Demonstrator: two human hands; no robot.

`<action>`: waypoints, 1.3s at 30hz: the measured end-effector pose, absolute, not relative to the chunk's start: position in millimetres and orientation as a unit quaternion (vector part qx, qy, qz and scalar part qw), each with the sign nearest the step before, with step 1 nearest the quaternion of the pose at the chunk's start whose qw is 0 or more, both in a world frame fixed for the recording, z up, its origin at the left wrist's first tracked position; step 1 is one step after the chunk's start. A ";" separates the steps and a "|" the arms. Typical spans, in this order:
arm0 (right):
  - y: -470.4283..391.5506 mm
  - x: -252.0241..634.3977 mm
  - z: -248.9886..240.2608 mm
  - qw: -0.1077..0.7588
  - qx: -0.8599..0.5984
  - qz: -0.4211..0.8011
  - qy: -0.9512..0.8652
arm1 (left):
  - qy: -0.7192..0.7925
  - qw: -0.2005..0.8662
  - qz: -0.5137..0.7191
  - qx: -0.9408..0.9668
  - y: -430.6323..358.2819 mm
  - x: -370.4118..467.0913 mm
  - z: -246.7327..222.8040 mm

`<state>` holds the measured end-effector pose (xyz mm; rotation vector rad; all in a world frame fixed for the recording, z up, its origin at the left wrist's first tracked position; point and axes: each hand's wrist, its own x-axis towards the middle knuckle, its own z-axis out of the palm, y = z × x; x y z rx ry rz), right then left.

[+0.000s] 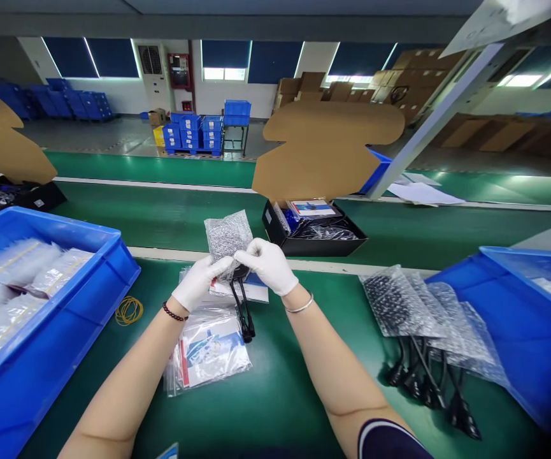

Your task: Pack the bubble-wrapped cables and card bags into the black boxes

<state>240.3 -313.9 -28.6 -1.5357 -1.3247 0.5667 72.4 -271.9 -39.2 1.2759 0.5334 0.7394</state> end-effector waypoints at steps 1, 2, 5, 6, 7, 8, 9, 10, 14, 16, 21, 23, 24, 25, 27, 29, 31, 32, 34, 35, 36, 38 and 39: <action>-314.0 240.4 -28.8 0.493 -0.634 0.231 -0.549 | 0.241 0.707 0.332 0.576 -271.6 72.3 -39.0; -314.0 240.6 -29.0 0.491 -0.634 0.228 -0.551 | 0.244 0.704 0.331 0.578 -271.4 72.2 -38.7; -314.7 241.6 -29.4 0.488 -0.636 0.219 -0.556 | 0.255 0.698 0.326 0.585 -271.6 71.8 -38.4; -315.3 242.0 -29.3 0.489 -0.636 0.218 -0.556 | 0.260 0.694 0.326 0.587 -272.1 71.6 -38.4; -316.0 242.3 -28.9 0.489 -0.635 0.218 -0.557 | 0.264 0.691 0.324 0.589 -272.8 71.4 -38.7; -316.8 242.5 -28.4 0.488 -0.635 0.219 -0.558 | 0.267 0.691 0.321 0.590 -273.4 71.2 -39.1; -317.5 242.7 -27.7 0.487 -0.635 0.220 -0.558 | 0.268 0.693 0.318 0.589 -274.0 71.0 -39.9; -318.0 242.9 -26.9 0.485 -0.636 0.221 -0.558 | 0.267 0.696 0.315 0.587 -274.2 70.8 -40.9; -318.9 242.8 -23.6 0.475 -0.641 0.232 -0.557 | 0.258 0.717 0.304 0.572 -273.2 70.9 -46.2; -319.3 242.8 -22.0 0.475 -0.640 0.236 -0.556 | 0.260 0.726 0.296 0.564 -273.1 71.1 -47.4; -320.6 244.4 -22.1 0.493 -0.623 0.247 -0.555 | 0.275 0.729 0.287 0.557 -276.2 70.9 -44.6; -320.6 244.3 -23.3 0.525 -0.594 0.274 -0.544 | 0.265 0.736 0.288 0.552 -277.3 70.7 -43.6; -320.7 243.5 -23.6 0.547 -0.574 0.296 -0.533 | 0.257 0.743 0.290 0.546 -277.7 70.6 -43.5; -320.8 242.4 -23.5 0.569 -0.550 0.325 -0.517 | 0.248 0.754 0.293 0.533 -277.7 70.5 -43.3; -321.4 239.5 -21.2 0.615 -0.485 0.411 -0.468 | 0.230 0.786 0.306 0.485 -276.8 70.3 -42.6; -322.5 237.3 -16.6 0.647 -0.403 0.507 -0.402 | 0.220 0.820 0.327 0.415 -274.5 70.0 -40.7; -323.4 237.5 -11.3 0.660 -0.343 0.572 -0.346 | 0.214 0.836 0.357 0.357 -270.9 68.9 -37.5; -323.4 238.5 -9.2 0.662 -0.335 0.586 -0.325 | 0.214 0.837 0.372 0.340 -268.8 68.0 -35.8; -321.9 241.7 -7.2 0.674 -0.339 0.585 -0.296 | 0.220 0.830 0.394 0.328 -264.7 65.0 -33.4; -320.5 243.2 -7.6 0.684 -0.339 0.577 -0.290 | 0.229 0.820 0.407 0.330 -262.7 62.9 -32.9; -318.9 244.2 -8.8 0.695 -0.334 0.568 -0.289 | 0.242 0.807 0.423 0.335 -260.9 60.5 -33.1; -316.5 244.1 -13.1 0.723 -0.333 0.529 -0.295 | 0.268 0.769 0.463 0.350 -257.8 55.1 -35.5; -316.2 242.8 -15.5 0.737 -0.350 0.495 -0.299 | 0.278 0.749 0.483 0.358 -256.4 52.4 -37.5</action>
